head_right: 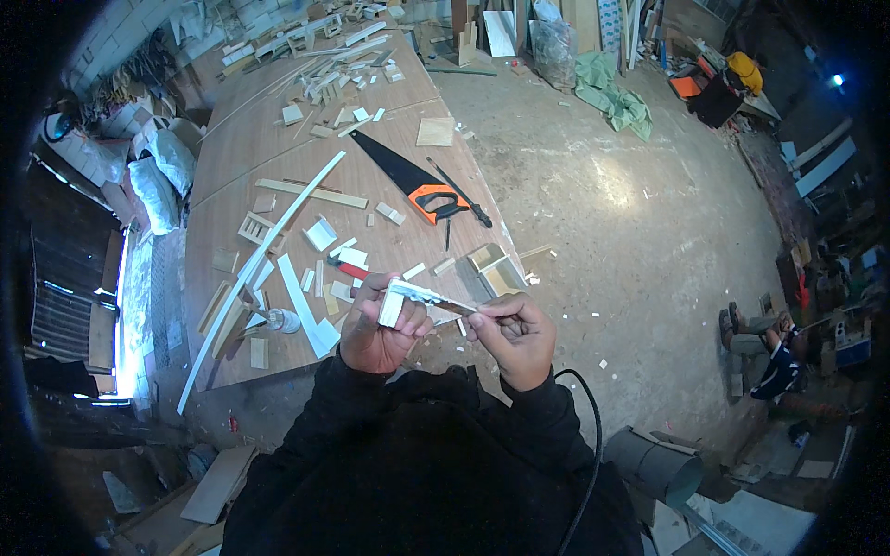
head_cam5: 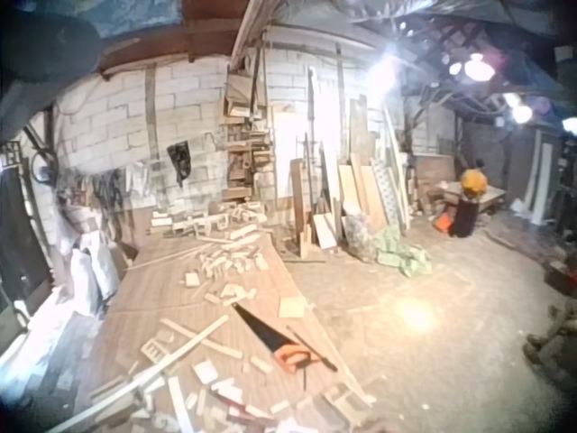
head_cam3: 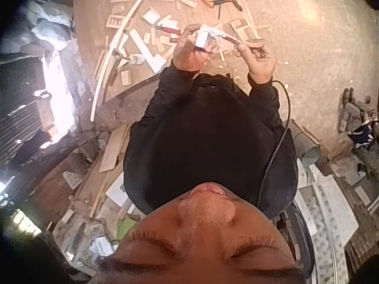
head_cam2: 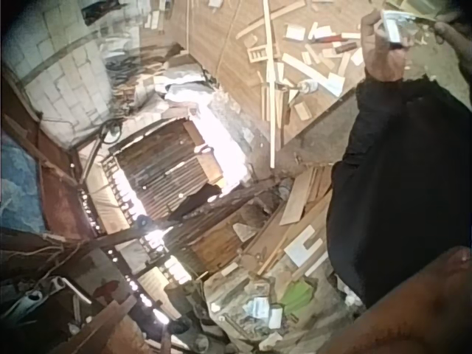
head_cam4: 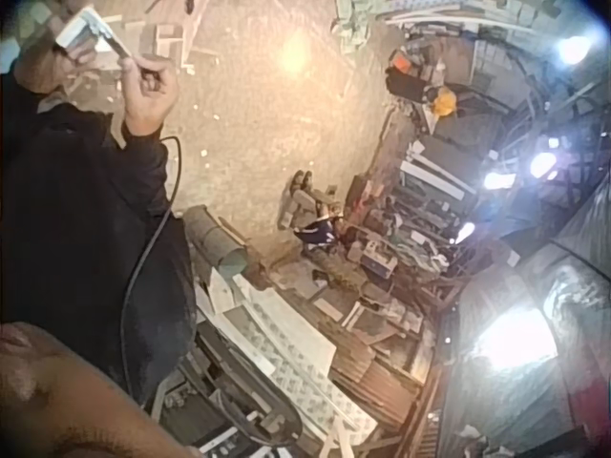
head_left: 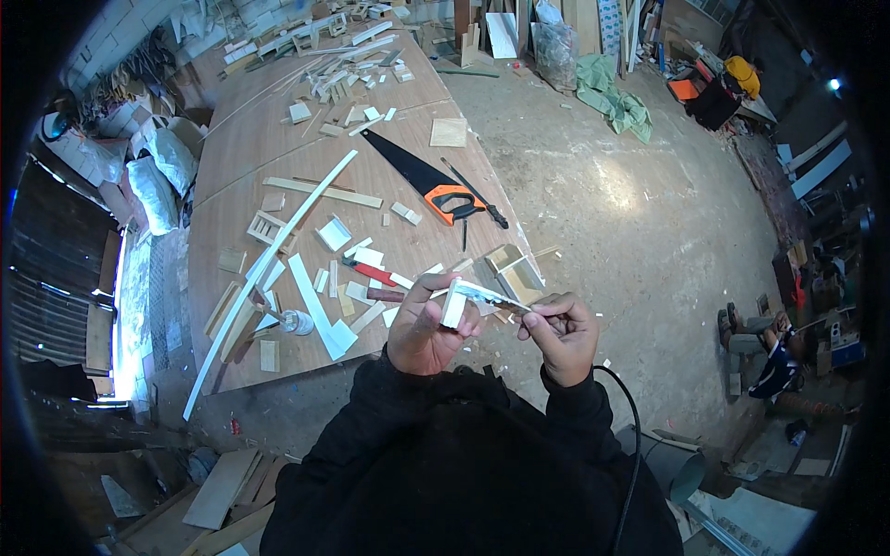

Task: The person sands small wooden pieces using a sanding block, joins the pieces together, and attaches them onto a small wooden box structure by hand.

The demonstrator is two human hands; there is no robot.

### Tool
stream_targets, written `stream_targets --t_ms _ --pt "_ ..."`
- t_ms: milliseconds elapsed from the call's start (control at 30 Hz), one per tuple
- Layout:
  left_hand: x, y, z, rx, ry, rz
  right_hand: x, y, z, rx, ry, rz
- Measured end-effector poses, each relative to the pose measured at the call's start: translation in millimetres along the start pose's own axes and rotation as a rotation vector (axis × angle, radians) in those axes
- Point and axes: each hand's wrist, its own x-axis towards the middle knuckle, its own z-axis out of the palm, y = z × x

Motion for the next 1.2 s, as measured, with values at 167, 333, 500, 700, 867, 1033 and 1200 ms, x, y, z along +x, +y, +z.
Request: stream_targets --t_ms 167,333,500,700,867,1033,1200 --pt "-1 -1 -4 -0.002 -0.016 -0.012 -1 -2 1 0.067 0.059 0.0" --pt "-3 3 -7 0.048 0.054 0.007 -4 -2 -3 0.083 -0.082 0.016" --pt "-2 3 -8 -0.019 0.02 -0.003 -1 -1 4 0.05 -0.076 0.042" --pt "-2 6 -13 -0.053 -0.043 -0.012 5 1 7 0.062 0.041 0.042" --pt "-4 10 -13 0.017 0.048 0.017 2 2 2 0.06 -0.159 0.032" --pt "-6 13 -12 -0.034 0.041 -0.016 5 4 13 0.033 -0.105 0.042" --pt "-6 15 -16 -0.048 -0.037 -0.03 7 6 12 0.054 -0.025 0.019"
